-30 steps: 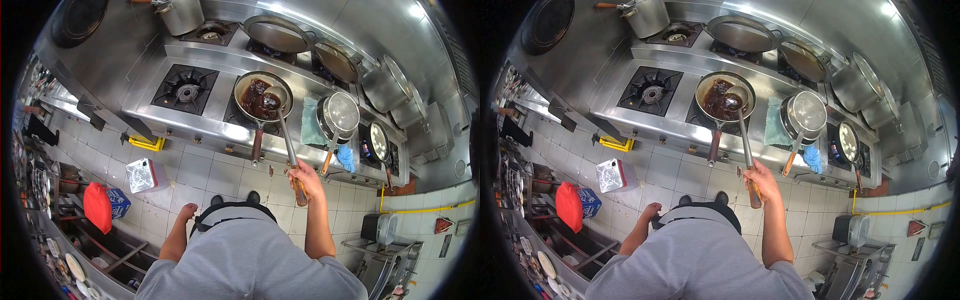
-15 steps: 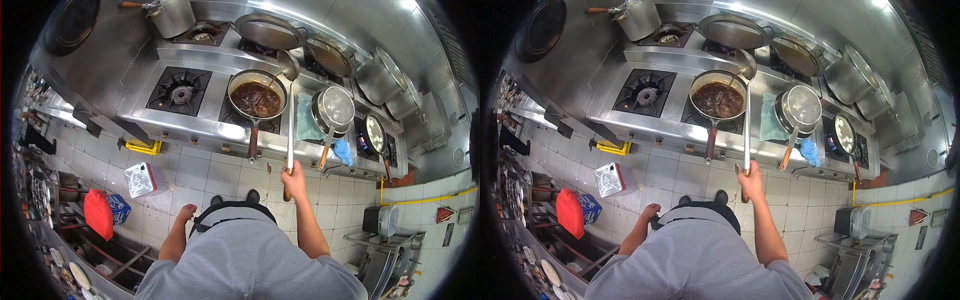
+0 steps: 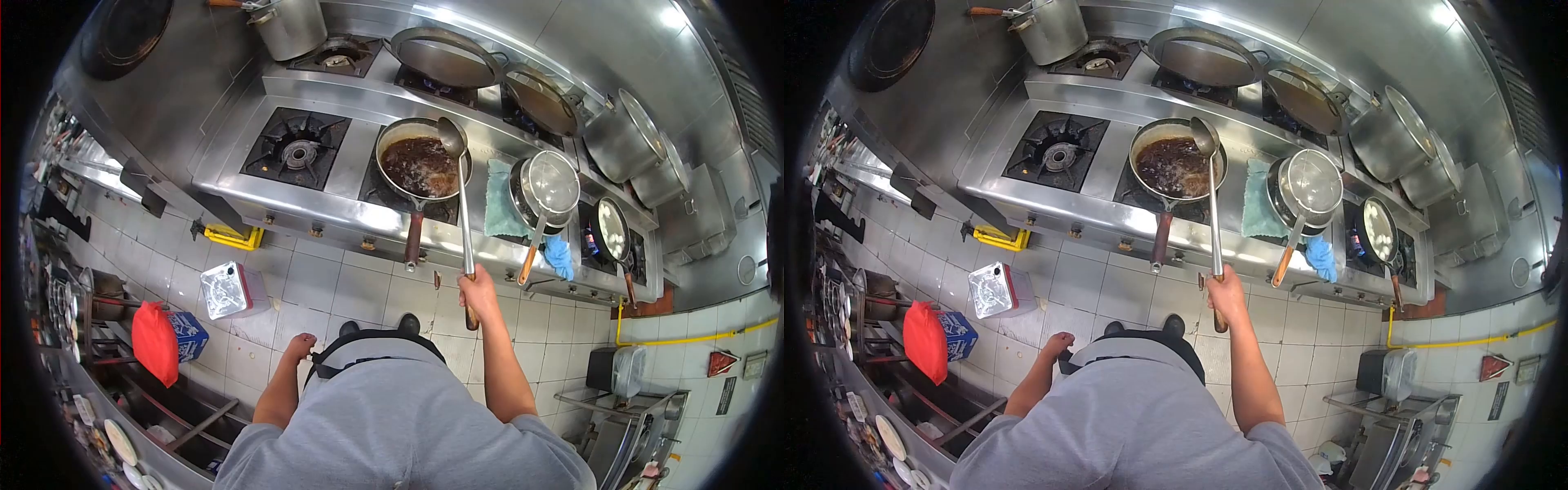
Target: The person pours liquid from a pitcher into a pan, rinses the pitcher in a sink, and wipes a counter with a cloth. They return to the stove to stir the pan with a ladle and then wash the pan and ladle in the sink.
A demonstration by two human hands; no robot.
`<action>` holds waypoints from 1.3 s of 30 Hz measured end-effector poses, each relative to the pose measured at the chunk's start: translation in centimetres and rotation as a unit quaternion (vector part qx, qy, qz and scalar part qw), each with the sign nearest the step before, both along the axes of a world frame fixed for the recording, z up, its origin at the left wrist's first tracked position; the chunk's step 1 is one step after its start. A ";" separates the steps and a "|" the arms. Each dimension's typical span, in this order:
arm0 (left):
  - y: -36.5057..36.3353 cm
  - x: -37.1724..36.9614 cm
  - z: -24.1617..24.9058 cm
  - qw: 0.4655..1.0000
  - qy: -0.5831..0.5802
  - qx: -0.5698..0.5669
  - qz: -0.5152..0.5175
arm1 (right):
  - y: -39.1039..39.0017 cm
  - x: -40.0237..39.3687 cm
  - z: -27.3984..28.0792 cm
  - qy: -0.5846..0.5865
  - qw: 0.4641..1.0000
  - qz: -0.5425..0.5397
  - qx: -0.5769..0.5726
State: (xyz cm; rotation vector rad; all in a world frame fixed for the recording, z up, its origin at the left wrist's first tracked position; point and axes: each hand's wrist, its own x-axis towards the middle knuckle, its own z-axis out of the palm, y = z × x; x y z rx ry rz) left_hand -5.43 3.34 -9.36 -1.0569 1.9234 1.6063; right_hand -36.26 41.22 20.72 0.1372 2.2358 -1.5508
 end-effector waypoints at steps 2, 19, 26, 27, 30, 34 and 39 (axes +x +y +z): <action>0.0 -0.3 0.9 1.000 -0.003 -0.002 -0.002 | -0.1 -0.9 0.4 -0.001 1.000 0.002 -0.004; 1.2 0.9 1.2 0.999 -0.018 0.013 0.043 | -0.6 -7.9 2.2 -0.035 0.996 0.072 0.025; 1.7 0.4 1.2 0.999 -0.031 -0.001 0.014 | -2.2 -7.9 1.8 -0.135 0.982 0.076 -0.108; 1.8 0.2 1.3 0.999 -0.028 0.010 0.026 | -2.3 -7.7 2.1 -0.175 0.968 0.068 -0.165; 2.2 -0.3 1.4 0.999 -0.024 0.018 0.033 | -2.0 -6.8 2.8 -0.245 0.928 0.084 -0.267; 2.1 -0.6 0.7 0.999 -0.022 0.025 0.023 | -1.4 -5.3 4.8 -0.274 0.910 0.085 -0.298; 1.5 -0.5 0.3 0.999 -0.013 0.022 0.029 | -0.2 -2.9 7.6 -0.265 0.918 0.101 -0.278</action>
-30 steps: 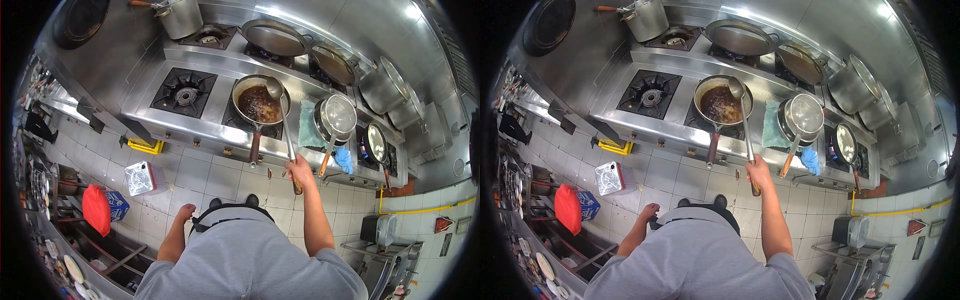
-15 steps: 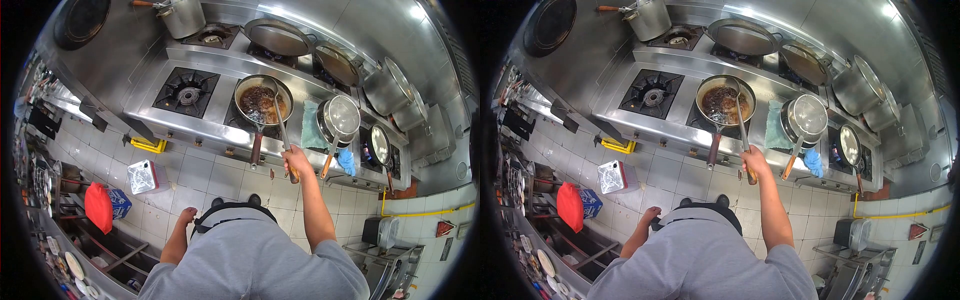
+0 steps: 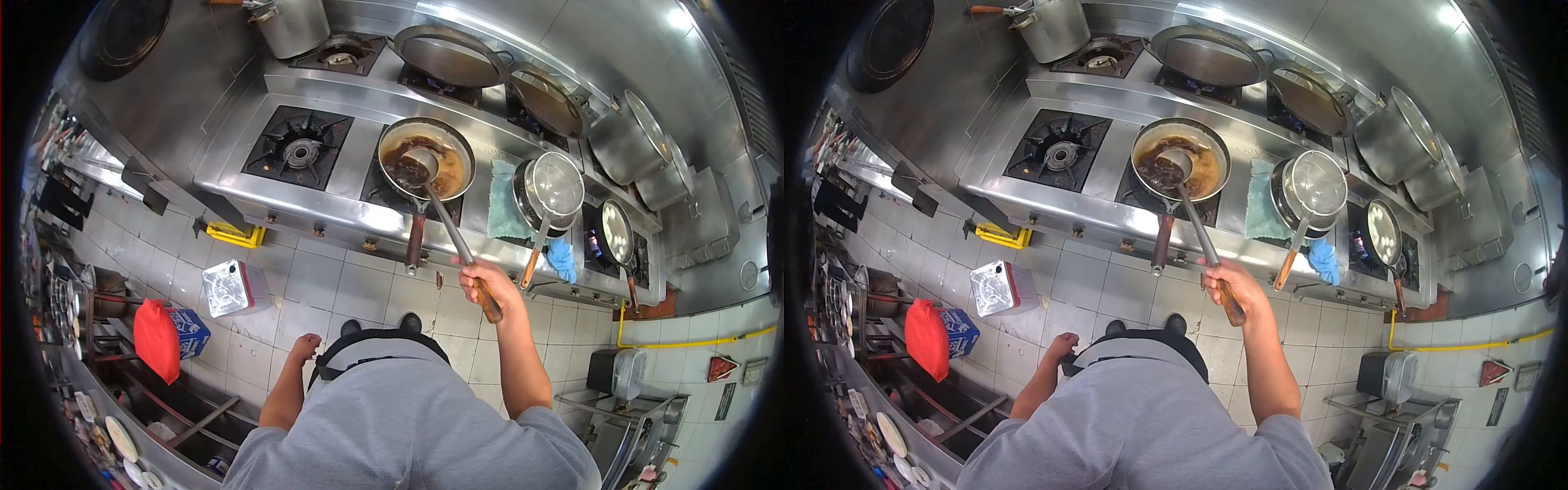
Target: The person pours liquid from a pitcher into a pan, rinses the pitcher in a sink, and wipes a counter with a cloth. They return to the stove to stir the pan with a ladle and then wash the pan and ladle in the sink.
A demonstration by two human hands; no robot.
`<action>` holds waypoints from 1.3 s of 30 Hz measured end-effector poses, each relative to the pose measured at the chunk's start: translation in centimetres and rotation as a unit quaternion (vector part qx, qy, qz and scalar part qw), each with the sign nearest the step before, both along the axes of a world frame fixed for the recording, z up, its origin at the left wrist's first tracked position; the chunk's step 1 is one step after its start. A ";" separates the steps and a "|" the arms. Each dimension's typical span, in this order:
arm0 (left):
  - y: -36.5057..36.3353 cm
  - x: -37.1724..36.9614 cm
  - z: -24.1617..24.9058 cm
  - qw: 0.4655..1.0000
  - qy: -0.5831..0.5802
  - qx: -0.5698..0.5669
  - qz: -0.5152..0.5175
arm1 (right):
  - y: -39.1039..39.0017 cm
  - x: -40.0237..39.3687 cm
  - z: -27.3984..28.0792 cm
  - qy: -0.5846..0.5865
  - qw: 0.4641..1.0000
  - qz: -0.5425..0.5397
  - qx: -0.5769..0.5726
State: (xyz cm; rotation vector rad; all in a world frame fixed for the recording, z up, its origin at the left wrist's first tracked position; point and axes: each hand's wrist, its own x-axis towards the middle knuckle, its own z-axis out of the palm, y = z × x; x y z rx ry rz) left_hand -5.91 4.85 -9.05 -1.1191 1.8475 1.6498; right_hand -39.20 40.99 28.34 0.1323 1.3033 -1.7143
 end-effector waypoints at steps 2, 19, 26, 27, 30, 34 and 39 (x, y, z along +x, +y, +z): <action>-0.1 0.1 -0.2 1.000 0.002 0.003 -0.001 | 0.6 0.8 1.0 0.037 0.998 0.004 0.042; 0.0 0.3 -0.9 1.000 0.001 0.013 0.013 | 1.6 -1.4 -1.0 0.329 0.896 -0.024 0.298; -0.4 1.0 0.5 1.000 -0.002 0.005 0.012 | 1.7 -2.2 -2.0 0.341 0.883 -0.008 0.321; -0.6 1.1 0.8 1.000 0.000 0.001 0.007 | 1.7 -2.2 -2.0 0.342 0.880 0.000 0.331; -0.8 1.1 1.2 1.000 -0.004 0.000 0.010 | 1.8 -2.1 -1.8 0.339 0.879 0.007 0.334; -1.2 1.2 0.8 1.000 -0.013 0.010 0.026 | 1.6 -1.3 0.0 0.320 0.880 0.017 0.350; -1.2 1.5 -0.1 0.999 -0.016 0.020 0.019 | 1.5 -0.6 2.9 0.153 0.962 0.007 0.228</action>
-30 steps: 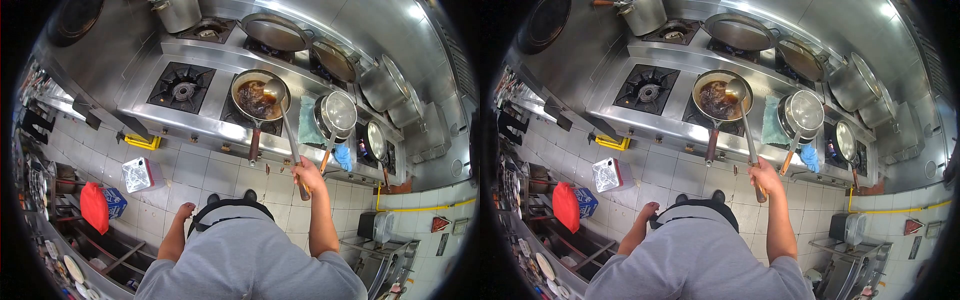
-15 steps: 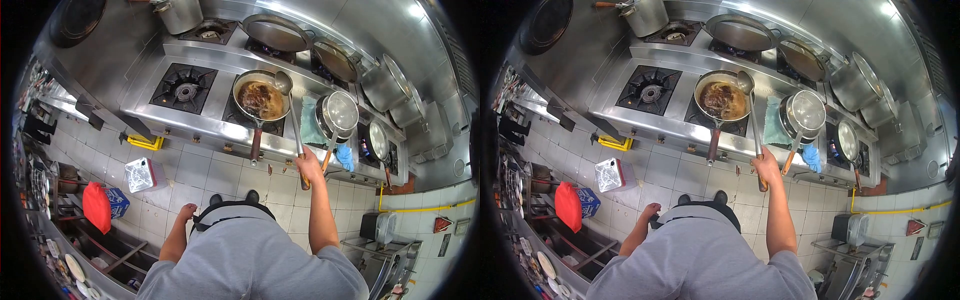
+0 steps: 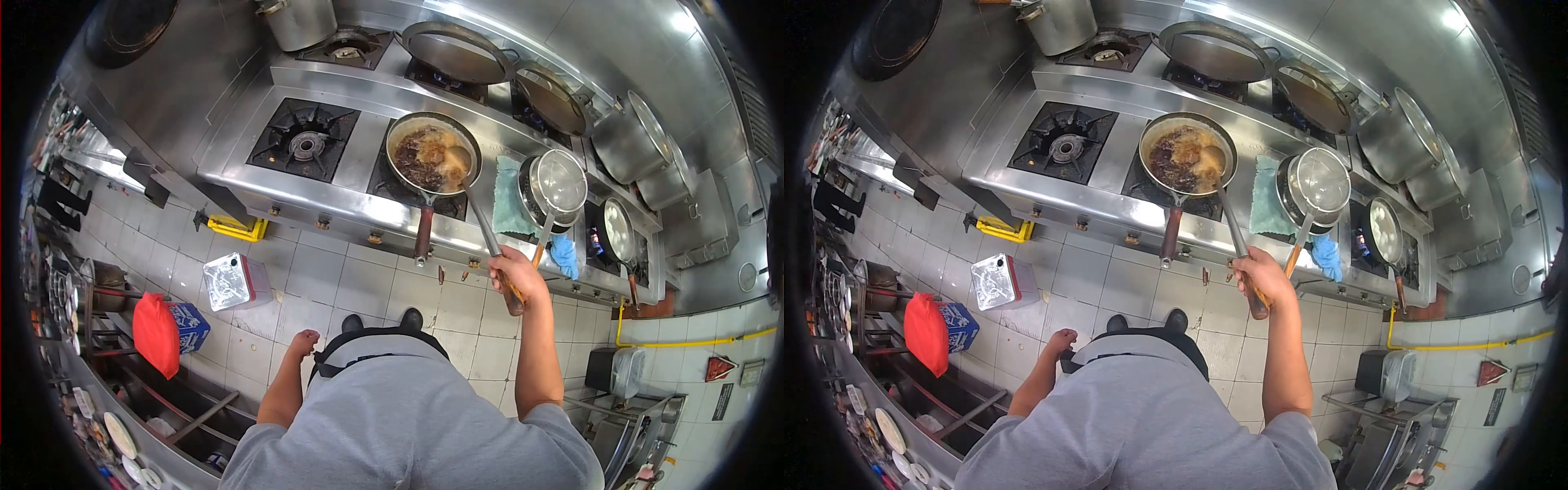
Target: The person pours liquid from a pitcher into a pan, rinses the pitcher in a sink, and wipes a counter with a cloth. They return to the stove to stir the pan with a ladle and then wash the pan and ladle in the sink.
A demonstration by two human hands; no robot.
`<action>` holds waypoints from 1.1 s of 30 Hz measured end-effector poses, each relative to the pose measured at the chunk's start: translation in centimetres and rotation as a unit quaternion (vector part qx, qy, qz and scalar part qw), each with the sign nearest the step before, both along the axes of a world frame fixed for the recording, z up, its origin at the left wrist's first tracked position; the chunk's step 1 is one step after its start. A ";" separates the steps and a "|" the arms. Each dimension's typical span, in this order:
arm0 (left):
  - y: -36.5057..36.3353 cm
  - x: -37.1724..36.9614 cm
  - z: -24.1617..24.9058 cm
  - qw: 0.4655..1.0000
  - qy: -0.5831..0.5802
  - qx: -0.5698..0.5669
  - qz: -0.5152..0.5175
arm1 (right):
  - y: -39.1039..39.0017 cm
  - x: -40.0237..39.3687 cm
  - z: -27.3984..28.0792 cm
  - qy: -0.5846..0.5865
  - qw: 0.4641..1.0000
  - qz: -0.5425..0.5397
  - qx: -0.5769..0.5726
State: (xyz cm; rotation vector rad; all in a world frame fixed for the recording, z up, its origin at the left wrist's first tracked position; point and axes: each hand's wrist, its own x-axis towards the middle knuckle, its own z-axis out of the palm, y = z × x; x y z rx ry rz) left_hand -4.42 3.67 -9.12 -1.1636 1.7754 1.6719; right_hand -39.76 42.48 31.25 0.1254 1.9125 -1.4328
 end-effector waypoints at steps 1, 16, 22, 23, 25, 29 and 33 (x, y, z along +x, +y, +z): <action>0.1 0.1 -0.2 1.000 0.001 -0.007 -0.002 | -0.1 0.2 0.5 0.001 1.000 -0.001 0.002; -0.8 0.4 0.2 1.000 0.013 -0.026 -0.003 | -4.0 -1.9 -5.0 -0.124 0.950 0.006 -0.286; 0.0 0.7 0.4 1.000 0.015 -0.023 0.013 | -5.7 -4.1 -9.1 -0.003 0.983 0.010 -0.184; 0.2 0.9 0.2 1.000 0.014 -0.023 0.014 | -5.6 -4.4 -9.8 0.047 0.990 0.022 -0.132; 0.4 1.0 0.0 1.000 0.009 -0.012 0.009 | -5.1 -4.0 -9.6 0.101 0.994 0.020 -0.048; 0.9 1.4 0.5 1.000 -0.001 -0.010 0.004 | -2.4 -2.9 -9.1 0.142 0.989 0.019 0.030; 0.8 1.7 0.5 1.000 -0.003 -0.019 -0.019 | -1.8 0.4 -4.0 0.117 0.991 0.040 0.056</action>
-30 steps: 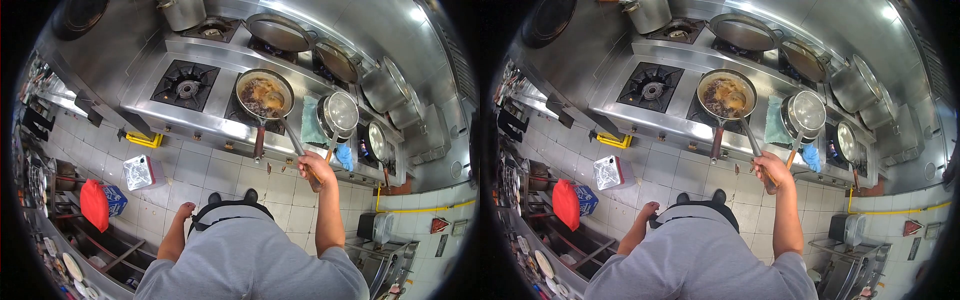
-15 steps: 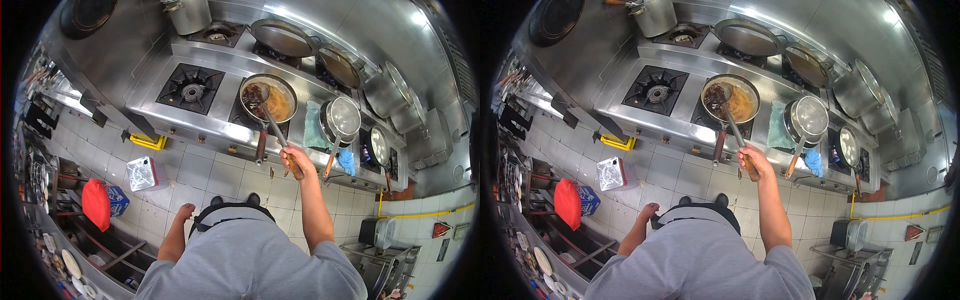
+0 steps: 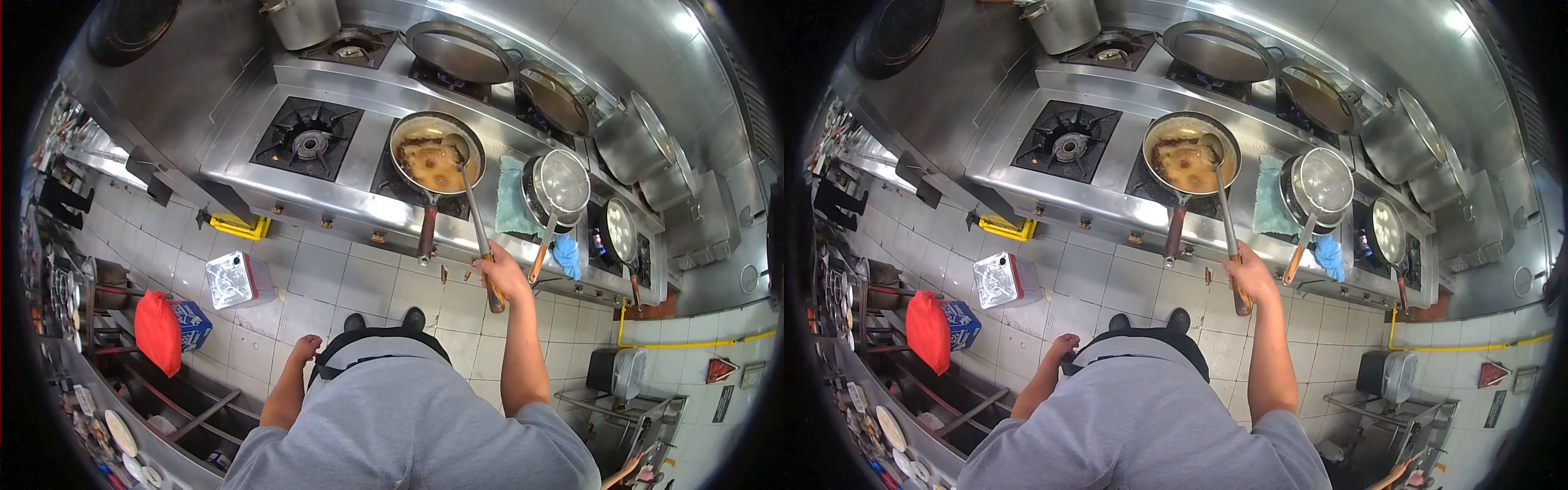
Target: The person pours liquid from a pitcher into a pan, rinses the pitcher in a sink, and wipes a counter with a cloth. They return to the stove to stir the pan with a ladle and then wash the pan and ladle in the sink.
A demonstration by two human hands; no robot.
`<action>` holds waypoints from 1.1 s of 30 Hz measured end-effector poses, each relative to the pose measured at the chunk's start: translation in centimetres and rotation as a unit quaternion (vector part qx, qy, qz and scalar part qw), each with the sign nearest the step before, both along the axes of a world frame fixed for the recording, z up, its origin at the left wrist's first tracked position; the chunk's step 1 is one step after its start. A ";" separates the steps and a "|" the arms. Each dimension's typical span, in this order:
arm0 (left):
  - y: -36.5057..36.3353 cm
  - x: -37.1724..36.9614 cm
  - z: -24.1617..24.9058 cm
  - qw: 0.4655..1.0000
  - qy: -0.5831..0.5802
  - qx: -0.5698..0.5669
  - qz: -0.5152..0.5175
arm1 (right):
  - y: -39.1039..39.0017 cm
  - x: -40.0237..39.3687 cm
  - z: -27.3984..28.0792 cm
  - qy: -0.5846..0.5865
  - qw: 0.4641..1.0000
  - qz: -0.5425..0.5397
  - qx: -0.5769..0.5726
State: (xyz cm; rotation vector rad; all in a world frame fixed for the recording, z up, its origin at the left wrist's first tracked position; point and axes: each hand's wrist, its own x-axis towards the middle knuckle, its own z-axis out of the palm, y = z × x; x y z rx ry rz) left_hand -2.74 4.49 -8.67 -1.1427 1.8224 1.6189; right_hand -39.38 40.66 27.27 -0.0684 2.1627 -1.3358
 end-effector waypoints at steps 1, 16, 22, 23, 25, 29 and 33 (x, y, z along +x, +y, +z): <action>-0.1 0.0 0.1 1.000 -0.001 -0.005 -0.005 | 0.2 0.4 0.6 -0.030 0.999 0.010 -0.020; -3.2 -1.9 -1.2 0.998 0.010 0.021 -0.058 | -2.0 6.7 0.4 0.008 0.984 -0.074 -0.162; -4.0 -1.5 -2.3 0.992 0.013 -0.015 -0.123 | -2.6 9.1 -4.6 0.121 0.973 -0.151 -0.127; -4.1 -1.8 -2.2 0.992 0.013 -0.017 -0.128 | -2.7 9.2 -5.6 0.116 0.972 -0.160 -0.131; -4.0 -3.1 -0.9 0.989 0.023 -0.016 -0.145 | -2.5 8.8 -7.3 0.096 0.972 -0.179 -0.116; -3.6 -5.9 1.5 0.989 -0.006 -0.013 -0.149 | -0.9 7.7 -6.1 0.023 0.980 -0.170 -0.106; -2.0 -7.6 3.8 0.990 0.018 -0.032 -0.139 | -0.4 8.8 -7.6 0.029 0.964 -0.207 -0.165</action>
